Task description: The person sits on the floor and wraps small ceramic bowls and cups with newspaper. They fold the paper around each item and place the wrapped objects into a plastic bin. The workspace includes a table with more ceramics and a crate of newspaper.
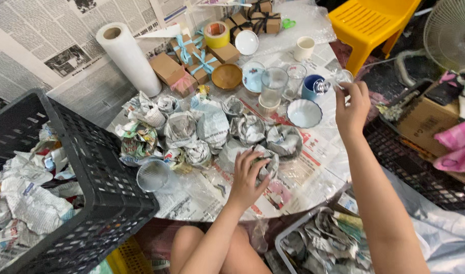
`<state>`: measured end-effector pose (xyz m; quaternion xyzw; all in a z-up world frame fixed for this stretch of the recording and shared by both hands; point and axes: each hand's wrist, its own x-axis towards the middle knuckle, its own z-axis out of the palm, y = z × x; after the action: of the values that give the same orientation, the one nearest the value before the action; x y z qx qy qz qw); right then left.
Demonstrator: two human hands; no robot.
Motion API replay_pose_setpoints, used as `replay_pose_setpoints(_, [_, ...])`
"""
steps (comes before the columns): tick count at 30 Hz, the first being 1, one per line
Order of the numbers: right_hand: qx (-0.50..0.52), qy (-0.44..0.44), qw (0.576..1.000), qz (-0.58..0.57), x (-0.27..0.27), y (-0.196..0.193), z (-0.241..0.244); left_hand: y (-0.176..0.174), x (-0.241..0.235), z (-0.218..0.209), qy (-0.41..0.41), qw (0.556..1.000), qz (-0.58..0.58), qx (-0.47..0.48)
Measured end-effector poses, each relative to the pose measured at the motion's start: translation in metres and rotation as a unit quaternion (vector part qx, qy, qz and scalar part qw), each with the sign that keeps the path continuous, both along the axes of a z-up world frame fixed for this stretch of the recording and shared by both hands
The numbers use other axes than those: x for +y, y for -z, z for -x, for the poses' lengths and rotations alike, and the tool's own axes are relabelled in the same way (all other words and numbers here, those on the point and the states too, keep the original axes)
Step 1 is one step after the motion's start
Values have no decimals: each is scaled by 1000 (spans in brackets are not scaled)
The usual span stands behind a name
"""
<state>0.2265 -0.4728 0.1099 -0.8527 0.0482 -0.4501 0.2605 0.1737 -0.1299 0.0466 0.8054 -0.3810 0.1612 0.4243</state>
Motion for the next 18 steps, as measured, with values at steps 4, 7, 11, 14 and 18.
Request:
replay_pose_setpoints(4, [-10,-9,998,66,38,-4,94,0,-21,36,-4,1000,2,20])
replay_pose_setpoints(7, [74,-53,996,16,69,13,145,8,-44,73,23,984,-41,170])
replay_pose_setpoints(11, [190,-102,974,-63,97,49,178,42,-71,97,-6,967,-66,248])
replay_pose_setpoints(14, [243,-118,963,-21,106,70,184,75,-74,96,-6,970,-92,226])
replay_pose_setpoints(18, [237,-106,965,44,113,79,191,105,-70,91,13,969,-119,216])
